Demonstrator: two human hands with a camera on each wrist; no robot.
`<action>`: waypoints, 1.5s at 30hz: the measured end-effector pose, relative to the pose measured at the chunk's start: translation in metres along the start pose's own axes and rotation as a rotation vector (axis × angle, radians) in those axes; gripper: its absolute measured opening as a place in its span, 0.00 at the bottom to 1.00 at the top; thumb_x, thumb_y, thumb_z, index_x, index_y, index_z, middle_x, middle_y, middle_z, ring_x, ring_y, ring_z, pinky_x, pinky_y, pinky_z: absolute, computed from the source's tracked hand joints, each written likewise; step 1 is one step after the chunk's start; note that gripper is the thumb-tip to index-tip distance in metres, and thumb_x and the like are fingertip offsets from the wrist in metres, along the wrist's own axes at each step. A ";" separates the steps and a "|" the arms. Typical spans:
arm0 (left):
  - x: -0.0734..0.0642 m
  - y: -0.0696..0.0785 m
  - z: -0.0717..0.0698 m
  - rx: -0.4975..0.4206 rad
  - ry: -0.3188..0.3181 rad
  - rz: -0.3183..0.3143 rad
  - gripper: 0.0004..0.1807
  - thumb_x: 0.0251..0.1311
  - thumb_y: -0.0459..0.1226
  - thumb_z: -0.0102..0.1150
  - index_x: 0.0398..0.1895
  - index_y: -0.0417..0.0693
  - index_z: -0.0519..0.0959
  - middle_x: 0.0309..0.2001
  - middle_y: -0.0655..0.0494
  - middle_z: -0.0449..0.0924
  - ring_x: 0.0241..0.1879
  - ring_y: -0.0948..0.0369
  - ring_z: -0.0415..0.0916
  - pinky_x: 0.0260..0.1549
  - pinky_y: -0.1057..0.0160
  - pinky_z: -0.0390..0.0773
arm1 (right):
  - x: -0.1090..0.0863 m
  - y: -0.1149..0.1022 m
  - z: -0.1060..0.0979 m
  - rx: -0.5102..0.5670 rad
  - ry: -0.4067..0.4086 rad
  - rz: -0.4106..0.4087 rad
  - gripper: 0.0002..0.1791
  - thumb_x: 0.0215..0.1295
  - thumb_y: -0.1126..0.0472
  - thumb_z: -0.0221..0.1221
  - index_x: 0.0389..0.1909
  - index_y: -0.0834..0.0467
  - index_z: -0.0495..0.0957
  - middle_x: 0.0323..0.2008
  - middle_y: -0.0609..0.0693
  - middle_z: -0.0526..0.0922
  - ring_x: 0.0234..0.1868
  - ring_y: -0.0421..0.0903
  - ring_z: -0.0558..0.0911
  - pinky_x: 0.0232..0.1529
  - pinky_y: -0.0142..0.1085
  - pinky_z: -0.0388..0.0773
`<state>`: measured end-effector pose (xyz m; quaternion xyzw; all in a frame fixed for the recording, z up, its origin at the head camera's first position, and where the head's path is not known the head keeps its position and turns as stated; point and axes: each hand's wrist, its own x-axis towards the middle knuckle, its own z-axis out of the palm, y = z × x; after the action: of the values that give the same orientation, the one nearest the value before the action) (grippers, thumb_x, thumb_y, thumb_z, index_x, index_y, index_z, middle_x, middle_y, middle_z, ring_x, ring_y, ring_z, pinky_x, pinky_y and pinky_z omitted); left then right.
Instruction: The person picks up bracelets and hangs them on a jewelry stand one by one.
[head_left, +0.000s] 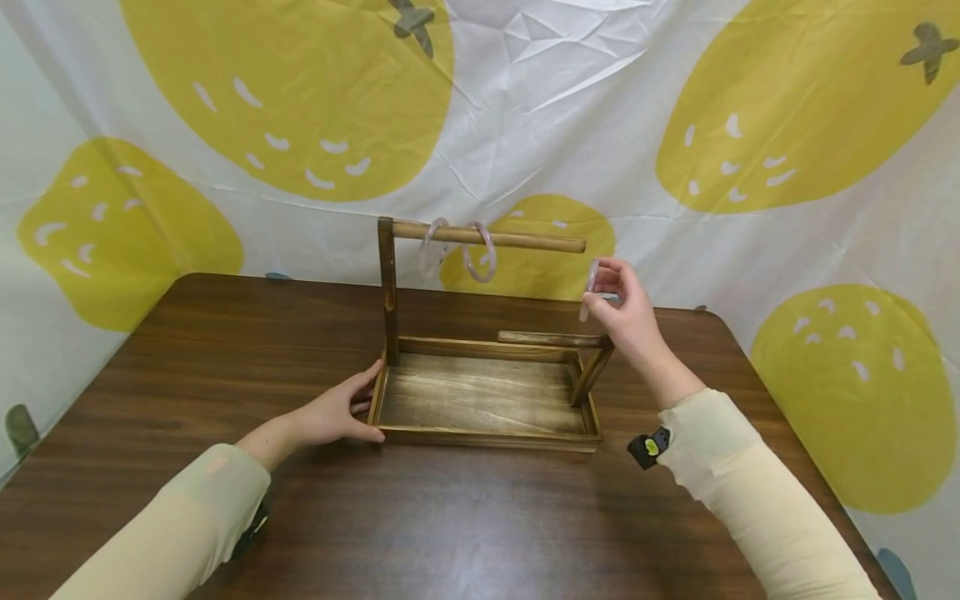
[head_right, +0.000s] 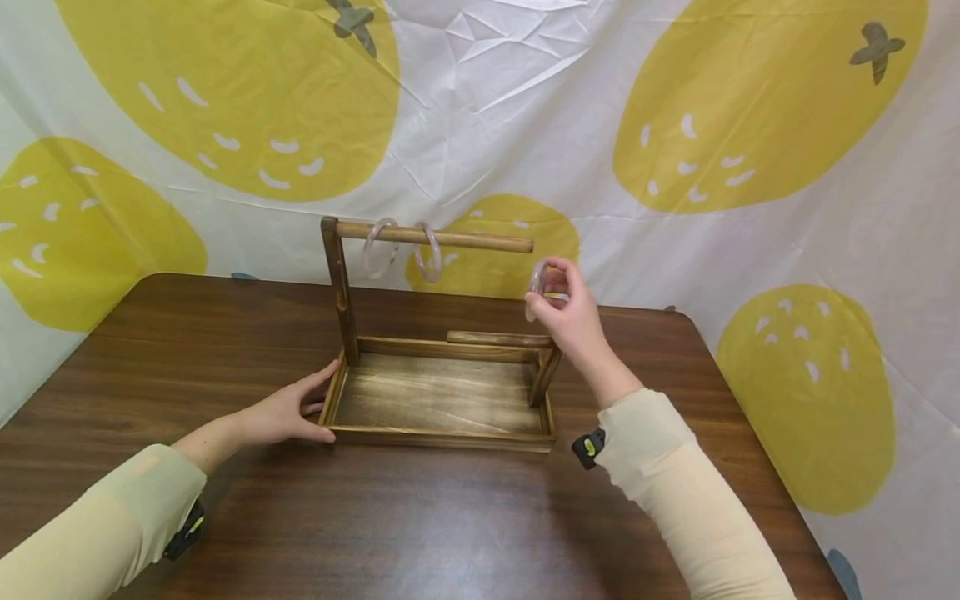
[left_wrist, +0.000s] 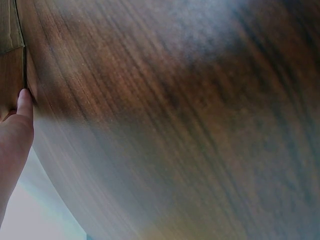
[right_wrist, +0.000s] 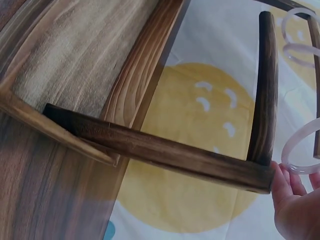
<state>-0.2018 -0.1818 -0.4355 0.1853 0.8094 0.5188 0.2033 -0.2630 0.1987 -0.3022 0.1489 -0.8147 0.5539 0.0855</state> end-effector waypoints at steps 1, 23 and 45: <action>0.000 0.000 0.000 -0.001 0.001 0.001 0.61 0.49 0.37 0.70 0.73 0.40 0.32 0.73 0.32 0.31 0.67 0.34 0.50 0.63 0.45 0.66 | 0.001 0.000 -0.001 -0.004 -0.002 0.001 0.28 0.60 0.69 0.50 0.63 0.69 0.57 0.47 0.50 0.68 0.43 0.33 0.69 0.44 0.21 0.69; 0.000 0.002 -0.001 -0.004 0.000 -0.007 0.61 0.49 0.37 0.70 0.73 0.39 0.32 0.72 0.31 0.31 0.67 0.34 0.49 0.63 0.45 0.65 | 0.017 -0.004 -0.007 -0.024 0.005 -0.011 0.28 0.61 0.70 0.50 0.62 0.71 0.58 0.43 0.47 0.69 0.42 0.31 0.70 0.49 0.22 0.70; 0.000 -0.001 0.000 -0.007 -0.003 -0.010 0.61 0.49 0.38 0.70 0.74 0.41 0.32 0.72 0.32 0.31 0.67 0.35 0.50 0.62 0.46 0.67 | 0.031 -0.015 -0.015 -0.083 -0.066 -0.033 0.32 0.61 0.67 0.49 0.67 0.68 0.56 0.45 0.46 0.67 0.46 0.33 0.69 0.51 0.25 0.71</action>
<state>-0.2014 -0.1822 -0.4367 0.1813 0.8083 0.5202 0.2076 -0.2877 0.2032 -0.2744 0.1769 -0.8366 0.5131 0.0741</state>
